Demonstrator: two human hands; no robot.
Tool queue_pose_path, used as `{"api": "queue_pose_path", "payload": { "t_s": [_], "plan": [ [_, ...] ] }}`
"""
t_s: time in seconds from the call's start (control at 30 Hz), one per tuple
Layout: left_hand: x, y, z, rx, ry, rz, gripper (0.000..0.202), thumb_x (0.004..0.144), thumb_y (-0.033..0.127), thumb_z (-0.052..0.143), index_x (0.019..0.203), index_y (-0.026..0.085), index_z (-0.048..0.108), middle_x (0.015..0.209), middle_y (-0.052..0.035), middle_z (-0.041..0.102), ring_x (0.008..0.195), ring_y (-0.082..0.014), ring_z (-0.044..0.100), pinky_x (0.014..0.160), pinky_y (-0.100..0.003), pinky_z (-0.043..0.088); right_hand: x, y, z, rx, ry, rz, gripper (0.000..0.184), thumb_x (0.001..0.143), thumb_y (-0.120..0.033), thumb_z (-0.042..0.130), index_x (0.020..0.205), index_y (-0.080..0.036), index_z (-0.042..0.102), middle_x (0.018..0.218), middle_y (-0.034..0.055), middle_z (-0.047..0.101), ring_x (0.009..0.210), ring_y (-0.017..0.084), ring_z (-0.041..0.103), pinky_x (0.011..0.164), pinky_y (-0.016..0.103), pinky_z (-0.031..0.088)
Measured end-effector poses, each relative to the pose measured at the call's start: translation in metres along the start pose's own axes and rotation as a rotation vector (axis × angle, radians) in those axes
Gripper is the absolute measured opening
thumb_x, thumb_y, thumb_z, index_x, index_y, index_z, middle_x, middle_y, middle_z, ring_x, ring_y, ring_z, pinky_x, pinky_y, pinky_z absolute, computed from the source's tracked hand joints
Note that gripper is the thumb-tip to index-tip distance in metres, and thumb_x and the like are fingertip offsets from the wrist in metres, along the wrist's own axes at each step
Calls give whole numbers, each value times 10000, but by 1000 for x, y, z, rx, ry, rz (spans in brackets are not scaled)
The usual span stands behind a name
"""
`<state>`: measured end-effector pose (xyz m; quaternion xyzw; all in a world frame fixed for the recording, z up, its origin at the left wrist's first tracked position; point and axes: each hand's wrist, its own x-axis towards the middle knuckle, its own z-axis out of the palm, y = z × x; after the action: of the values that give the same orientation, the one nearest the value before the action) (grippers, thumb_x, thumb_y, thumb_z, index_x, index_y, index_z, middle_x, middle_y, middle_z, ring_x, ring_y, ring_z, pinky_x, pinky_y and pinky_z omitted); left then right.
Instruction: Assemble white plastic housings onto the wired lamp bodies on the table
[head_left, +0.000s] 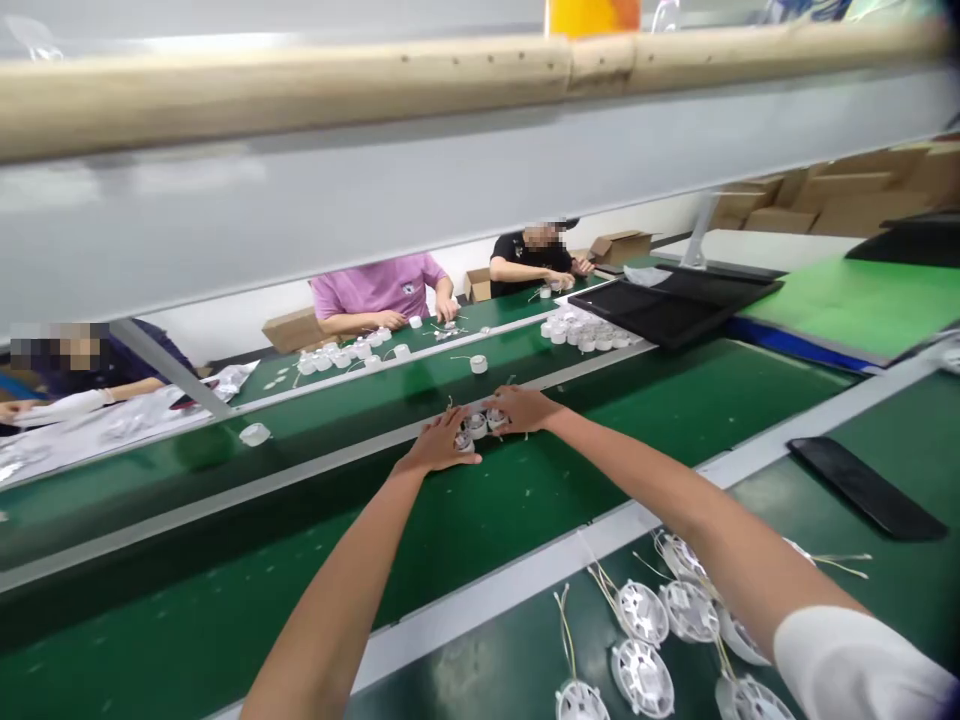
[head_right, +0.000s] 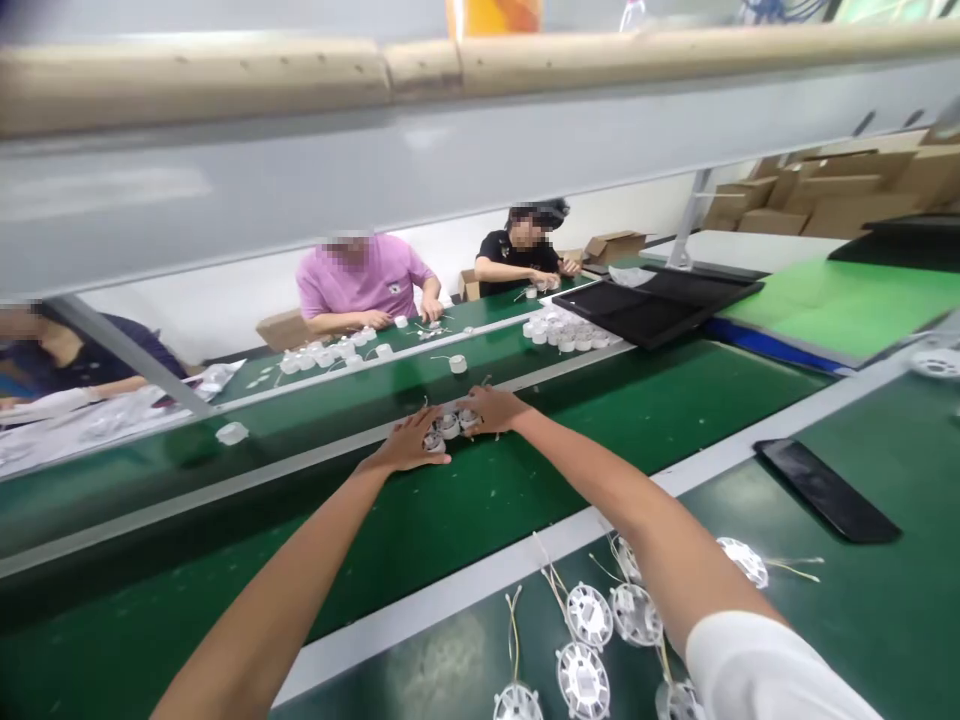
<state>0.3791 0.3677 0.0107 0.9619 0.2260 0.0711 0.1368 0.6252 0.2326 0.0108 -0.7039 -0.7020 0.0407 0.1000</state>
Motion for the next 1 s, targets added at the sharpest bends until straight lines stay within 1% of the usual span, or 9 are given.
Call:
{"api": "queue_pose_path", "payload": {
  "t_s": [0.13, 0.3, 0.4, 0.5, 0.6, 0.7, 0.83, 0.93, 1.0],
  "plan": [
    [-6, 4, 15, 2, 48, -61, 889, 787, 579, 781, 1572, 275, 496, 1559, -130, 566, 1467, -391, 484, 1168, -479, 428, -2, -31, 15, 16, 18, -43, 763, 926, -689, 640, 1584, -319, 529, 1517, 130, 623, 1341, 365, 616, 945, 407, 564],
    [-77, 39, 5, 38, 230, -130, 732, 812, 436, 721, 1485, 202, 551, 1448, -153, 635, 1352, -367, 577, 1175, -494, 414, -36, -93, -6, 33, 78, -110, 706, 940, -716, 618, 1534, -339, 559, 1428, 76, 696, 1228, 299, 699, 889, 365, 584],
    [-151, 65, -19, 66, 354, -175, 702, 851, 484, 676, 1480, 200, 541, 1401, -165, 641, 1285, -373, 599, 1150, -527, 420, -73, -151, -28, 42, 133, -167, 670, 988, -714, 547, 1550, -350, 518, 1333, 75, 734, 1140, 294, 733, 839, 374, 588],
    [-250, 97, -30, 91, 453, -226, 717, 877, 561, 663, 1500, 235, 524, 1373, -153, 637, 1252, -384, 595, 1125, -549, 432, -134, -223, -34, 47, 186, -228, 669, 976, -704, 578, 1534, -338, 525, 1264, 94, 743, 1081, 317, 735, 811, 402, 588],
    [-351, 136, -9, 84, 460, -227, 729, 878, 556, 692, 1517, 257, 512, 1374, -142, 636, 1247, -381, 592, 1113, -552, 452, -218, -290, -10, 54, 229, -245, 658, 980, -656, 616, 1524, -295, 534, 1273, 133, 722, 1085, 339, 711, 816, 433, 590],
    [-421, 175, 29, 56, 380, -245, 718, 867, 482, 720, 1525, 270, 526, 1382, -138, 642, 1233, -372, 594, 1088, -542, 486, -297, -333, 29, 62, 224, -196, 653, 994, -565, 644, 1542, -232, 525, 1279, 186, 706, 1111, 373, 676, 774, 451, 598],
    [-458, 208, 56, 19, 314, -253, 902, 829, 533, 789, 1616, 285, 424, 1569, -168, 510, 1413, -413, 492, 1138, -582, 455, -356, -341, 54, 81, 184, -108, 707, 977, -532, 673, 1590, -235, 483, 1348, 216, 669, 1203, 402, 620, 801, 467, 597],
    [-474, 214, 54, -14, 320, -212, 1152, 752, 624, 865, 1681, 292, 271, 1738, -183, 255, 1578, -451, 282, 1231, -633, 345, -377, -323, 38, 103, 116, -108, 943, 906, -567, 741, 1695, -290, 304, 1604, 200, 493, 1371, 434, 539, 872, 486, 591],
    [-487, 214, 51, -18, 318, -201, 1046, 823, 586, 825, 1671, 302, 283, 1744, -154, 268, 1609, -422, 230, 1260, -621, 314, -388, -313, 20, 112, 73, -123, 1059, 876, -557, 766, 1728, -336, 176, 1698, 175, 373, 1457, 435, 482, 918, 490, 585]
  ]
}}
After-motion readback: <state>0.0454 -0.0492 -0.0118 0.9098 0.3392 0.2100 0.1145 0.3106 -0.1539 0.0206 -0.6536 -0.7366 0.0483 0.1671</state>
